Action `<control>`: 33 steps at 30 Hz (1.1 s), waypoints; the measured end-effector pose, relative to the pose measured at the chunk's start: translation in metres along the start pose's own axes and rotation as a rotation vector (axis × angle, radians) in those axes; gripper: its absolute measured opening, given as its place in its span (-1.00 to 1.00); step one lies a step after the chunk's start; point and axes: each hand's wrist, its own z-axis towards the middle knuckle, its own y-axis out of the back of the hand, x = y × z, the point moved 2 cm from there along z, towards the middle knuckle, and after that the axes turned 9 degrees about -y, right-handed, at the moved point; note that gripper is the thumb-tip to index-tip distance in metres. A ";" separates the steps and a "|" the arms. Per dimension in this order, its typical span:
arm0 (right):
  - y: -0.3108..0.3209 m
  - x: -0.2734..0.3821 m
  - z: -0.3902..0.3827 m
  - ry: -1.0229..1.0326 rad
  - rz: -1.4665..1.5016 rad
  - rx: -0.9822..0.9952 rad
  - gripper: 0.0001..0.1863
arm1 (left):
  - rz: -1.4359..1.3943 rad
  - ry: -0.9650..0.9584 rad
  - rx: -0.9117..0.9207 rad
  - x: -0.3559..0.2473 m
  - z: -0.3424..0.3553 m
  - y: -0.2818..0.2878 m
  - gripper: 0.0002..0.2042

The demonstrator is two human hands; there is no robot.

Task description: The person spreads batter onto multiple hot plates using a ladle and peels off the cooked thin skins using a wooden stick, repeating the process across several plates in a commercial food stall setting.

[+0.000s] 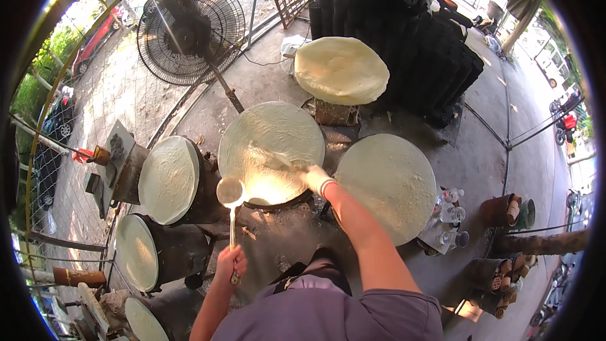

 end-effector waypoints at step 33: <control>-0.103 0.014 -0.049 -0.175 0.432 -0.042 -0.73 | -0.638 -0.070 0.009 -0.035 -0.118 0.054 -0.93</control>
